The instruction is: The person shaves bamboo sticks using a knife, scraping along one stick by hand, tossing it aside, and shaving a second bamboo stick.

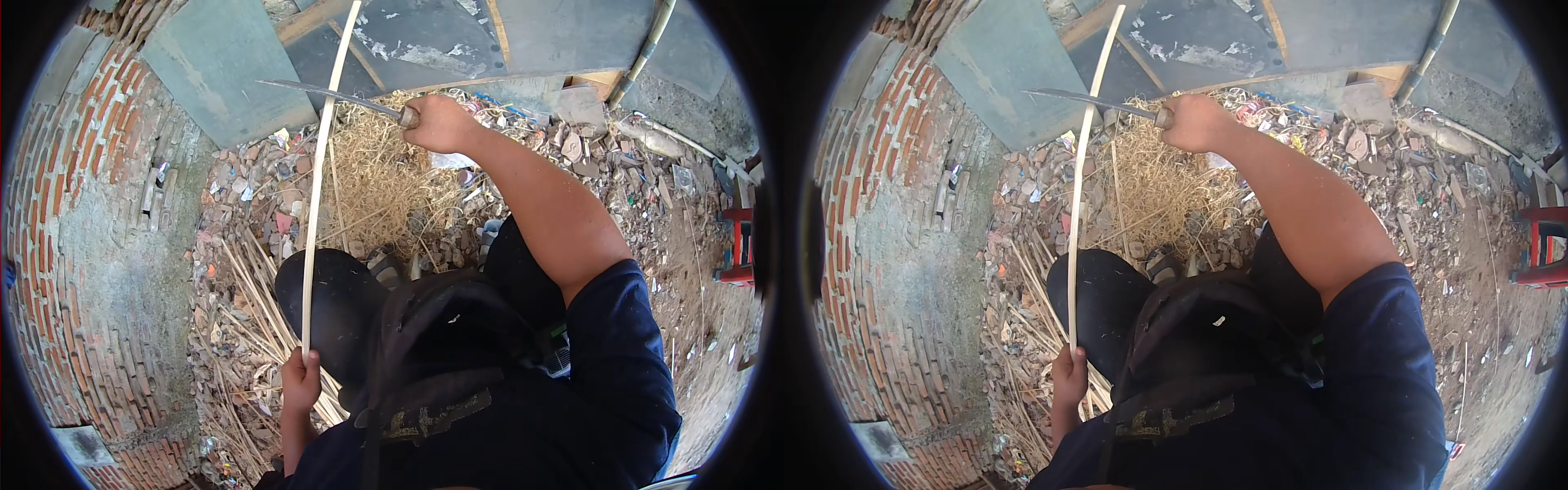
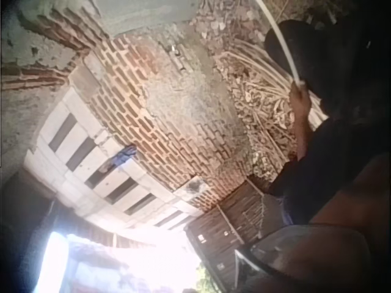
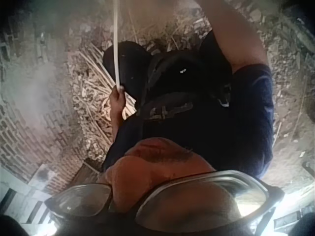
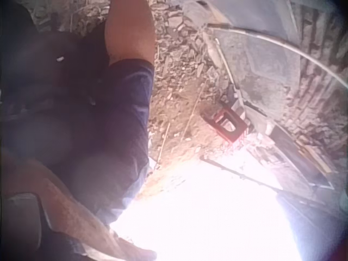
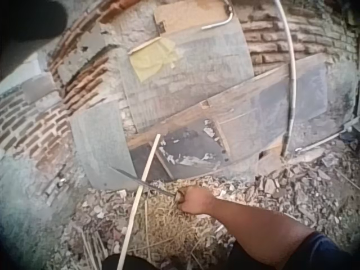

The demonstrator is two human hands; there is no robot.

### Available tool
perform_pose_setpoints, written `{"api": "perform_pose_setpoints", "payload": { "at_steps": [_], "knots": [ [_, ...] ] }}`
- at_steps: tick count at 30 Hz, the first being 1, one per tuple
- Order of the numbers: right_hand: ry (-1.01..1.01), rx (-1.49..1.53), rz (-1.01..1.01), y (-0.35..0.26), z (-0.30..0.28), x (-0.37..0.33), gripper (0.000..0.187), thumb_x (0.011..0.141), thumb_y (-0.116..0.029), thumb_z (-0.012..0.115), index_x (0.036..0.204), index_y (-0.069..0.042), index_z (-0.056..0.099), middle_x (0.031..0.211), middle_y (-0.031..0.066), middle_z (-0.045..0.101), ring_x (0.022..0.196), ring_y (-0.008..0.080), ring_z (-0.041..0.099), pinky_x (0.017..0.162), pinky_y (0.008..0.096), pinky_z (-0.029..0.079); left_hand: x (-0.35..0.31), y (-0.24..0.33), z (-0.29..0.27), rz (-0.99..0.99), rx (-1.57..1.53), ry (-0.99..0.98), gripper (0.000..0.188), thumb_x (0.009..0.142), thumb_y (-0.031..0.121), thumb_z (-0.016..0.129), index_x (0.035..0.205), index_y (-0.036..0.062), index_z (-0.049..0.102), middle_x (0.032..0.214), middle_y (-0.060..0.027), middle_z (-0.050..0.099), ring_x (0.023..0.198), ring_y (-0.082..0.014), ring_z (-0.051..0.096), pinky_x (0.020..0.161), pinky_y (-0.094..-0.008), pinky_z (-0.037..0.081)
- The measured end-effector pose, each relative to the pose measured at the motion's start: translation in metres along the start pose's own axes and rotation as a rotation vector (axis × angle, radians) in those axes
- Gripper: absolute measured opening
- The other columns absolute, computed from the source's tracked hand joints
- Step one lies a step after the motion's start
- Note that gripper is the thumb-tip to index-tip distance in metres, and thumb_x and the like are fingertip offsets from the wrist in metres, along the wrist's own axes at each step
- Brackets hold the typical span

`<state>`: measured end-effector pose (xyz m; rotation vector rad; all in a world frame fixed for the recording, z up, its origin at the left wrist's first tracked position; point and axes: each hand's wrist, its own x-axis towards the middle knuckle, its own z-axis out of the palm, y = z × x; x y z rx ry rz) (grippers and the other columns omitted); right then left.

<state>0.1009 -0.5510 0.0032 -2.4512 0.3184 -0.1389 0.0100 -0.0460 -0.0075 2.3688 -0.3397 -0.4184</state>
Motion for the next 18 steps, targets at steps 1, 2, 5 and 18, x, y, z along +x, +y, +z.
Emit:
{"api": "perform_pose_setpoints", "payload": {
  "at_steps": [1,2,5,18],
  "knots": [
    [-0.008,0.013,-0.002,-0.001,0.000,-0.001,0.035,0.080,-0.035,0.068,0.096,-0.004,0.066,0.093,0.0217,0.070,0.093,0.0384,0.068,0.085,0.0474,0.053,0.000,0.003,0.003,0.002,0.001,0.000,0.041,0.102,0.037,0.056,0.082,0.0014,0.052,0.061,-0.0006,0.052,0.055,-0.0123,0.048,0.052,-0.0317,0.039],
    [-0.006,0.014,-0.002,-0.001,0.002,-0.001,0.035,0.080,-0.035,0.068,0.096,-0.004,0.066,0.093,0.0217,0.070,0.093,0.0384,0.068,0.085,0.0474,0.053,0.001,0.008,0.006,0.043,0.155,0.091,0.039,0.101,0.035,0.058,0.082,0.0011,0.053,0.060,-0.0053,0.054,0.054,-0.0183,0.052,0.051,-0.0347,0.040],
    [0.100,0.057,-0.098,-0.007,0.006,-0.004,0.041,0.077,-0.041,0.076,0.087,-0.003,0.066,0.078,0.0191,0.068,0.080,0.0365,0.068,0.074,0.0452,0.053,-0.003,0.008,0.008,0.071,0.302,0.226,0.035,0.098,0.031,0.060,0.084,0.0003,0.053,0.060,-0.0164,0.057,0.054,-0.0343,0.059,0.052,-0.0420,0.043],
    [-0.231,-0.372,-0.372,-0.070,0.010,-0.041,0.020,0.078,-0.020,0.067,0.098,-0.017,0.068,0.088,0.0097,0.071,0.087,0.0310,0.070,0.076,0.0473,0.056,0.000,0.009,0.001,0.064,0.182,0.017,0.048,0.107,0.038,0.040,0.078,0.0007,0.048,0.056,-0.0155,0.047,0.049,-0.0266,0.048,0.050,-0.0416,0.036]
  ]
}}
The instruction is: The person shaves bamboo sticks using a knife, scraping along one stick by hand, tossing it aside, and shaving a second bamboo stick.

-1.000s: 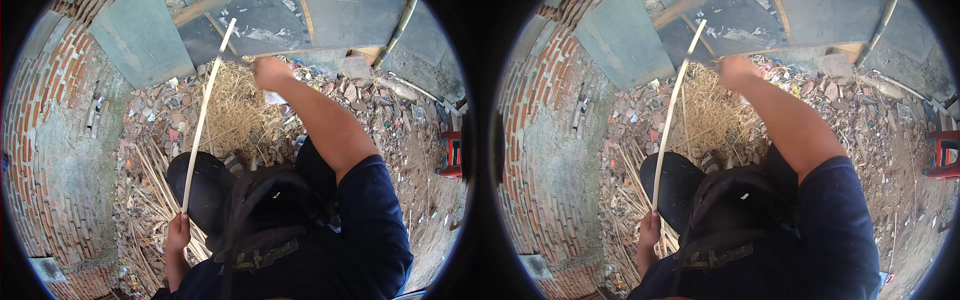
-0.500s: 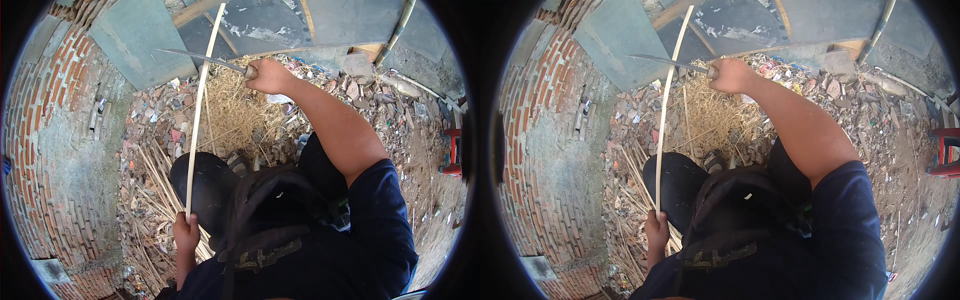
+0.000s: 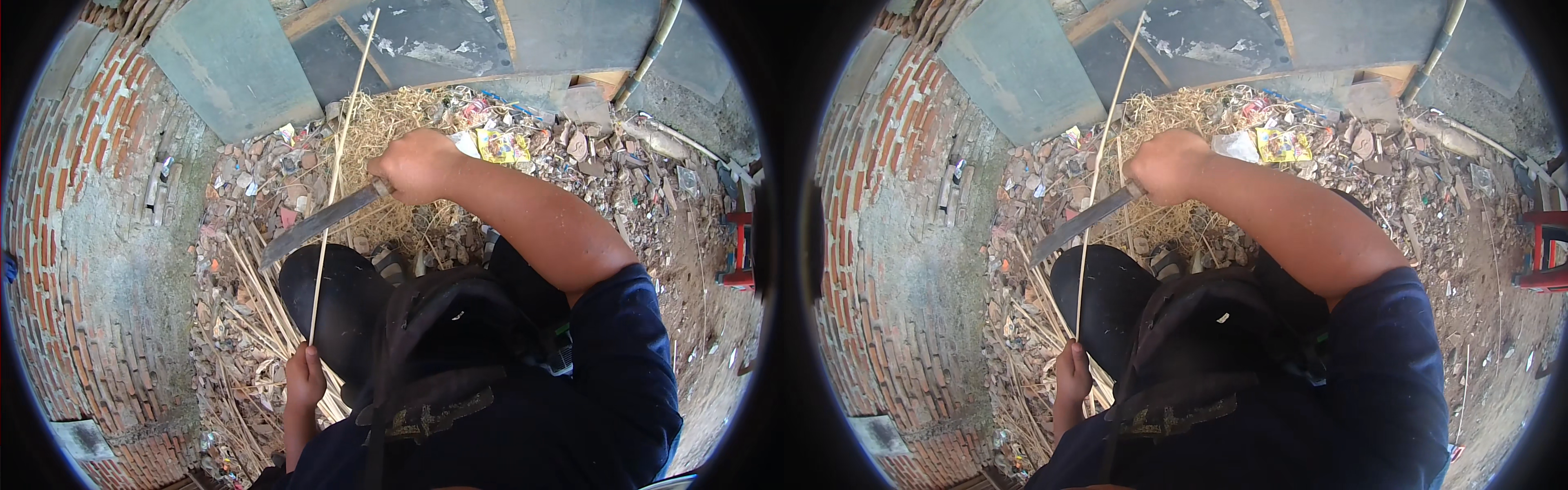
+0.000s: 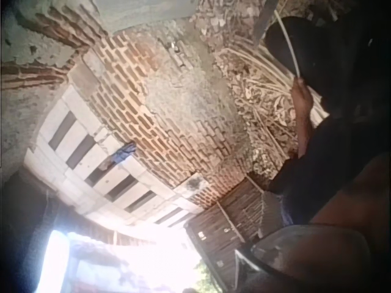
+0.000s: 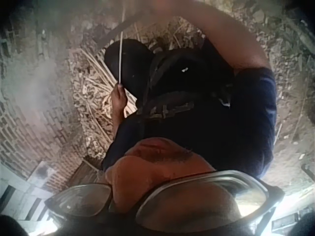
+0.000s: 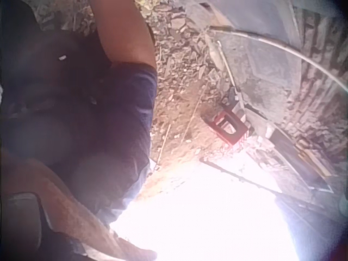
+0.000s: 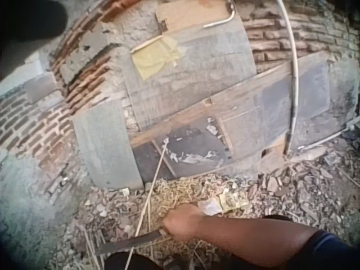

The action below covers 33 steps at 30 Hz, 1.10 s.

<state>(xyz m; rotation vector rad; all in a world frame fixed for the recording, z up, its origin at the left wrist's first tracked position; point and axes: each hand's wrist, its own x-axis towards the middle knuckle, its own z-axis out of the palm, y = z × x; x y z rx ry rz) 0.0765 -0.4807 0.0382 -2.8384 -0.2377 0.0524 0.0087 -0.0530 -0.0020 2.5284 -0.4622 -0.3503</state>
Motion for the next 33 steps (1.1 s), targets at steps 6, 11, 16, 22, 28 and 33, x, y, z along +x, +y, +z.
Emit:
{"api": "perform_pose_setpoints", "payload": {
  "at_steps": [6,11,16,22,28,33],
  "knots": [
    [-0.035,0.171,0.208,0.025,0.012,0.013,0.023,0.081,-0.019,0.066,0.103,-0.017,0.071,0.098,0.0094,0.072,0.095,0.0292,0.070,0.082,0.0453,0.057,0.005,-0.001,-0.002,-0.003,-0.014,-0.060,0.053,0.109,0.043,0.035,0.076,0.0032,0.046,0.058,-0.0044,0.043,0.055,-0.0145,0.044,0.053,-0.0354,0.035],
    [-0.137,0.157,0.183,0.002,0.013,0.009,0.024,0.082,-0.018,0.065,0.105,-0.016,0.071,0.098,0.0096,0.072,0.094,0.0302,0.070,0.081,0.0452,0.057,0.004,0.006,-0.005,0.017,0.054,-0.058,0.054,0.108,0.044,0.035,0.076,0.0024,0.046,0.056,-0.0085,0.044,0.053,-0.0179,0.046,0.052,-0.0380,0.036],
    [-0.058,0.117,0.024,0.015,0.037,0.023,0.021,0.075,-0.019,0.068,0.095,-0.015,0.070,0.087,0.0126,0.071,0.086,0.0322,0.070,0.074,0.0464,0.057,0.006,0.005,0.002,0.017,0.107,0.012,0.041,0.104,0.033,0.050,0.078,0.0011,0.049,0.057,-0.0194,0.051,0.053,-0.0404,0.057,0.050,-0.0443,0.041],
    [0.046,0.206,0.261,0.063,0.035,0.028,0.023,0.088,-0.015,0.056,0.105,-0.015,0.071,0.089,0.0076,0.071,0.082,0.0214,0.070,0.075,0.0405,0.058,0.010,0.004,0.000,0.018,0.097,0.026,0.038,0.103,0.031,0.053,0.080,0.0014,0.052,0.055,-0.0164,0.052,0.048,-0.0352,0.055,0.049,-0.0421,0.040],
    [0.004,0.114,0.058,0.002,0.026,0.015,0.012,0.078,-0.016,0.066,0.089,-0.014,0.069,0.080,0.0099,0.070,0.079,0.0289,0.070,0.072,0.0456,0.057,0.010,-0.004,-0.002,0.027,-0.074,-0.056,0.041,0.105,0.033,0.050,0.080,0.0014,0.051,0.055,-0.0129,0.049,0.049,-0.0225,0.047,0.049,-0.0382,0.038],
    [-0.021,0.162,0.100,0.024,0.027,0.022,0.013,0.077,-0.018,0.066,0.089,-0.015,0.069,0.078,0.0100,0.069,0.081,0.0308,0.070,0.075,0.0469,0.056,0.011,-0.008,0.004,0.061,-0.027,-0.001,0.043,0.106,0.035,0.047,0.081,0.0010,0.051,0.056,-0.0121,0.048,0.049,-0.0208,0.046,0.050,-0.0377,0.037]
  ]
}}
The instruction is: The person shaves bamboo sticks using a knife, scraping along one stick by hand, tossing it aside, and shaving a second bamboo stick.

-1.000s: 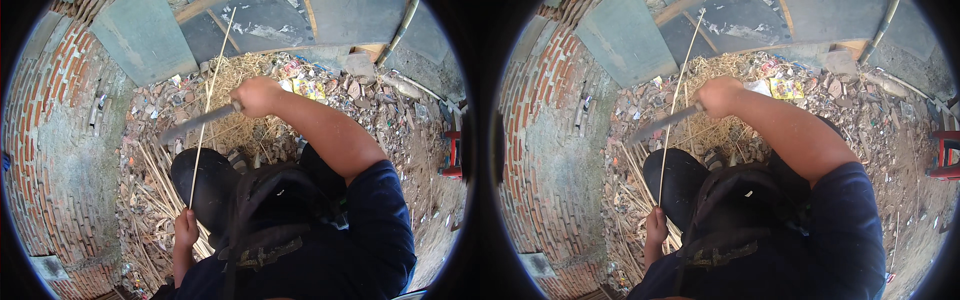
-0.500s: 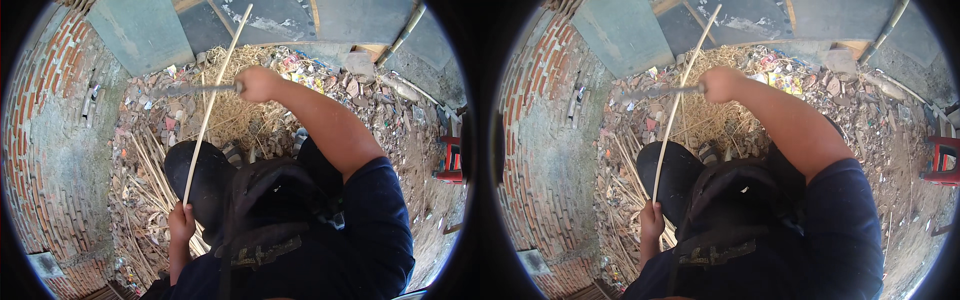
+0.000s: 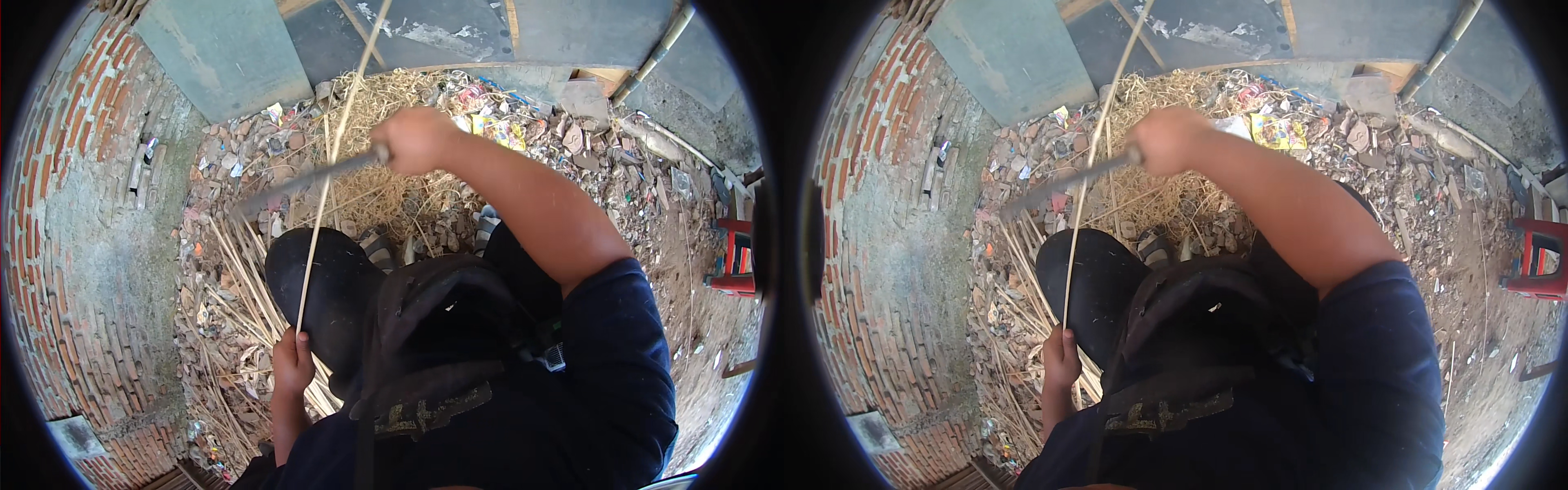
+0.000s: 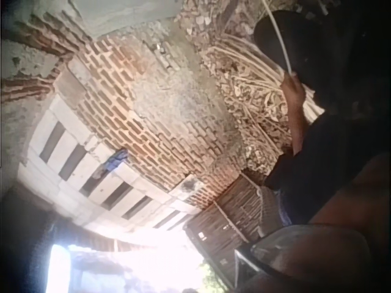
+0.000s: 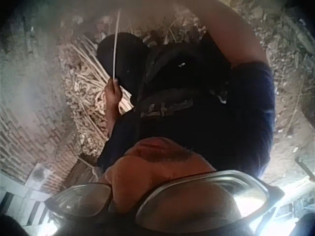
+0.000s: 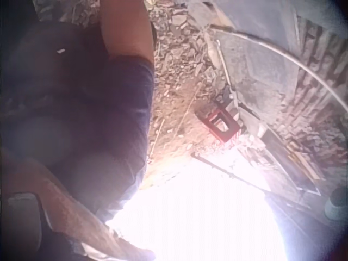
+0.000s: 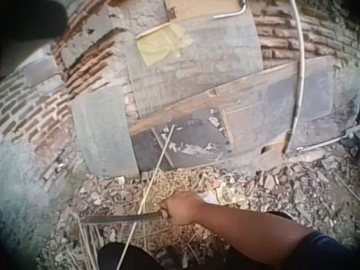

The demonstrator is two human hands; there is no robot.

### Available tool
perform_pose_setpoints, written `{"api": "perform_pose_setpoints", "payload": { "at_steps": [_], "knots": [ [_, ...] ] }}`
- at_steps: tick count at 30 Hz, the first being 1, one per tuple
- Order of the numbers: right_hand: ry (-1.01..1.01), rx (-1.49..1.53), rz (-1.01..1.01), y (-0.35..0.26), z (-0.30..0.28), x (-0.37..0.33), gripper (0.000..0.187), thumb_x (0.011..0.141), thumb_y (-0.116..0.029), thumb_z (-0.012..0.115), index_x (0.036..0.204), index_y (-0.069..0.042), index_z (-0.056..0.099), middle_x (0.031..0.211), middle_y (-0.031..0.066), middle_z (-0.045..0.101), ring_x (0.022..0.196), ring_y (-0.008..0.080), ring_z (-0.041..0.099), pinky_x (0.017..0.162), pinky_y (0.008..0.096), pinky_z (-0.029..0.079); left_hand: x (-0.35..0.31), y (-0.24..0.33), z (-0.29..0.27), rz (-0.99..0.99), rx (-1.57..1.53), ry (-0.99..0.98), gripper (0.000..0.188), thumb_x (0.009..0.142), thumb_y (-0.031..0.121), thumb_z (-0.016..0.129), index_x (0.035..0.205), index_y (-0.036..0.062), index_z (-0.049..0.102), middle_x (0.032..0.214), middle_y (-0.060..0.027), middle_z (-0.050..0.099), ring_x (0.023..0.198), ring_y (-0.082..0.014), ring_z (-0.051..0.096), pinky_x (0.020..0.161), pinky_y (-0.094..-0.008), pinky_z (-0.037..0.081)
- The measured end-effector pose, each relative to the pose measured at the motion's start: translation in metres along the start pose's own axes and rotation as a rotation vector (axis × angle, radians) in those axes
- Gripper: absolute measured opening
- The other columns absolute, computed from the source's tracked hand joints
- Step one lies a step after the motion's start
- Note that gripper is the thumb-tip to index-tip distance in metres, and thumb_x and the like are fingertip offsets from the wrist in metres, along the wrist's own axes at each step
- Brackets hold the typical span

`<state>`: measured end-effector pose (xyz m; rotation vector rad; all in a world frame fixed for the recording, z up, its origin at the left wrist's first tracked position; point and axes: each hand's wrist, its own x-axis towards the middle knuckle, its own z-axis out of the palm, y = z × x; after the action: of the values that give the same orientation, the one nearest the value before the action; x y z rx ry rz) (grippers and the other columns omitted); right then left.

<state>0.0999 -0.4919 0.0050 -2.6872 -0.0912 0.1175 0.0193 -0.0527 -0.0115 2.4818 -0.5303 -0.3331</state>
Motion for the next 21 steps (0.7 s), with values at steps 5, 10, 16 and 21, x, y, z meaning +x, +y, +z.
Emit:
{"api": "perform_pose_setpoints", "payload": {
  "at_steps": [5,10,16,21],
  "knots": [
    [0.105,0.059,0.225,0.032,-0.007,0.008,0.022,0.088,-0.017,0.057,0.106,-0.014,0.070,0.090,0.0085,0.070,0.090,0.0220,0.070,0.079,0.0420,0.057,0.000,0.003,-0.003,-0.023,-0.007,-0.006,0.044,0.105,0.037,0.047,0.080,0.0009,0.052,0.055,-0.0129,0.049,0.049,-0.0247,0.049,0.050,-0.0392,0.038],
    [-0.069,0.019,0.162,-0.007,-0.004,-0.005,0.021,0.086,-0.017,0.062,0.105,-0.017,0.071,0.094,0.0081,0.072,0.092,0.0248,0.071,0.081,0.0433,0.057,-0.003,0.012,-0.006,-0.066,0.035,-0.017,0.045,0.104,0.039,0.049,0.080,0.0012,0.053,0.057,-0.0144,0.053,0.050,-0.0270,0.054,0.050,-0.0395,0.039],
    [-0.060,-0.107,-0.065,-0.030,-0.012,-0.019,0.015,0.075,-0.020,0.068,0.090,-0.018,0.070,0.083,0.0095,0.070,0.083,0.0318,0.070,0.072,0.0467,0.056,0.000,0.015,-0.003,-0.013,0.059,-0.010,0.045,0.103,0.039,0.053,0.078,0.0019,0.051,0.055,-0.0128,0.051,0.049,-0.0253,0.051,0.049,-0.0387,0.039],
    [-0.048,-0.073,0.023,-0.016,-0.012,-0.010,0.018,0.077,-0.019,0.067,0.094,-0.019,0.071,0.088,0.0084,0.072,0.087,0.0292,0.071,0.076,0.0462,0.056,0.002,0.009,-0.001,-0.034,0.000,-0.005,0.044,0.103,0.038,0.052,0.078,0.0015,0.052,0.055,-0.0127,0.050,0.049,-0.0248,0.051,0.049,-0.0386,0.038]
  ]
}}
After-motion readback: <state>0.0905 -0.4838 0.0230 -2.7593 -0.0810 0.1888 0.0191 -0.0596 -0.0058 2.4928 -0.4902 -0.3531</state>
